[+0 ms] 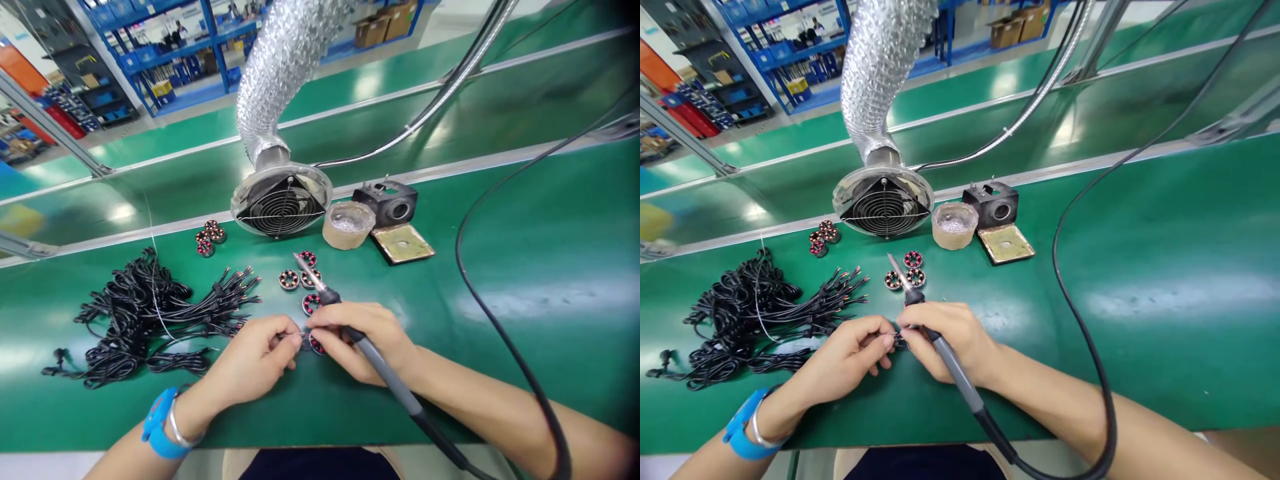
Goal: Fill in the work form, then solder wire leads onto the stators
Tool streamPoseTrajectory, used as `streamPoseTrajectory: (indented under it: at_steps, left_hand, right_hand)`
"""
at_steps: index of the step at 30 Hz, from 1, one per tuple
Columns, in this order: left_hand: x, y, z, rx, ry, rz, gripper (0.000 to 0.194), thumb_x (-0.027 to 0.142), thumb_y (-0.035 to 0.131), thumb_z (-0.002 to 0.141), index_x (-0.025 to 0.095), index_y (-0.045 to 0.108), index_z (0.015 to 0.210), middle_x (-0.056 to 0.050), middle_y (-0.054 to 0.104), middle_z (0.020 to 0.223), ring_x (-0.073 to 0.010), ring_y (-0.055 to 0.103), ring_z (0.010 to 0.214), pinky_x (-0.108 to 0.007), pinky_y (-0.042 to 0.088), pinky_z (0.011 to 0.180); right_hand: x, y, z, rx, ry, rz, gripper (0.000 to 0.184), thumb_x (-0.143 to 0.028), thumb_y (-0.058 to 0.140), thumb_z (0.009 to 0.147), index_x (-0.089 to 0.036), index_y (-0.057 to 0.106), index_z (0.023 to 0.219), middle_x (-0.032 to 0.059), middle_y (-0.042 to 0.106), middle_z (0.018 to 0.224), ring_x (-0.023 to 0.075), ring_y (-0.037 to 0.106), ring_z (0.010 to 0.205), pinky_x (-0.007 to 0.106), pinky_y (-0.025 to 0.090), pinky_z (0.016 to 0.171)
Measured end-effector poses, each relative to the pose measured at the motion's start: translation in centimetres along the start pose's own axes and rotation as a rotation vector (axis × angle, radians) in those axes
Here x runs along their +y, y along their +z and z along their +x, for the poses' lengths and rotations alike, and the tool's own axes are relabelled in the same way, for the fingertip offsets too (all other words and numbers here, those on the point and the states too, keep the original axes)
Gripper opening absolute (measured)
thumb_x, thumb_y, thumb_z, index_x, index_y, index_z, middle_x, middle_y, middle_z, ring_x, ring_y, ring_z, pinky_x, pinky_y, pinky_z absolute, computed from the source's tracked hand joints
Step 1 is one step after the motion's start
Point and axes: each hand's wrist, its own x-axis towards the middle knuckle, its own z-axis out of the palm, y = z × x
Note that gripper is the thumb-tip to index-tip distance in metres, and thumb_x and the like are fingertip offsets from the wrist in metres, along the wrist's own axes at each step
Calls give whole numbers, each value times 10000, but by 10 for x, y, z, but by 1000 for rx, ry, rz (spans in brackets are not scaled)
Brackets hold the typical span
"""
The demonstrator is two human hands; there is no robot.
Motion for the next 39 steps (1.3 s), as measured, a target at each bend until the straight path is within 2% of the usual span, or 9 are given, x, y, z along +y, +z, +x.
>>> streamPoseTrajectory:
  at_steps: [2, 4, 9, 14, 22, 26, 32, 35, 39]
  left_hand:
    - [-3, 1, -1, -26, -35, -84, 242, 373, 421, 957, 190, 541, 853, 30, 600, 750, -91, 558, 590, -208, 393, 554]
    - [-4, 2, -3, 6, -2, -44, 255, 359, 425, 957, 183, 542, 815, 37, 593, 724, -77, 512, 555, -205, 365, 544]
    - [-3, 1, -3, 56, 97, 61, 251, 306, 430, 957, 181, 542, 771, 44, 569, 680, -89, 481, 614, -212, 337, 587]
    - [-3, 0, -2, 51, 104, 106, 209, 293, 432, 954, 189, 533, 802, 43, 577, 717, -98, 498, 649, -221, 338, 615]
    - [-7, -2, 0, 15, 63, 0, 239, 325, 444, 949, 186, 543, 782, 55, 559, 679, -92, 453, 607, -226, 330, 578]
    - [-12, -2, 2, -2, 56, -113, 240, 335, 452, 947, 177, 553, 798, 42, 572, 687, -92, 464, 624, -219, 343, 588]
    - [-14, -1, 8, -99, -18, -323, 256, 361, 475, 924, 156, 569, 803, 37, 550, 621, -83, 437, 567, -206, 339, 562]
    - [-14, 2, 9, -60, -30, -330, 253, 364, 491, 907, 150, 581, 807, 37, 535, 586, -85, 428, 546, -207, 323, 543]
    - [-15, 5, 11, 17, -68, -299, 225, 344, 510, 881, 158, 563, 765, 35, 544, 564, -85, 419, 517, -210, 308, 526]
  right_hand:
    - [-4, 3, 2, -25, 9, 13, 191, -70, 617, 789, -154, 605, 960, 1, 648, 708, 67, 528, 518, 182, 454, 502]
    - [-6, 7, 3, -47, 26, 27, 211, -59, 601, 786, -164, 594, 969, -2, 656, 737, 69, 544, 549, 176, 459, 521]
    - [-8, 14, 4, -96, 56, 51, 246, -21, 547, 794, -186, 562, 976, -9, 678, 811, 65, 595, 629, 150, 484, 595]
    - [-9, 9, 6, -122, 99, 6, 214, -55, 540, 834, -188, 526, 1001, -25, 634, 766, 58, 567, 586, 144, 461, 554]
    - [-2, 2, 4, -177, 9, -1, 232, -65, 501, 886, -201, 526, 1072, 3, 675, 836, 77, 610, 626, 170, 493, 596]
    - [-2, 2, 4, -176, -26, -18, 248, -61, 514, 884, -198, 526, 1090, 8, 689, 857, 87, 633, 656, 179, 507, 615]
    - [-3, 7, 0, -147, -45, -110, 261, -44, 513, 870, -183, 527, 1091, 3, 684, 813, 89, 600, 589, 199, 480, 557]
    - [-3, 7, -1, -131, -48, -119, 273, -30, 525, 854, -173, 540, 1086, 9, 686, 818, 92, 604, 584, 205, 484, 549]
    - [-13, -6, 1, -77, 18, -101, 308, -15, 536, 851, -174, 576, 1112, 12, 705, 816, 95, 618, 590, 210, 508, 562]
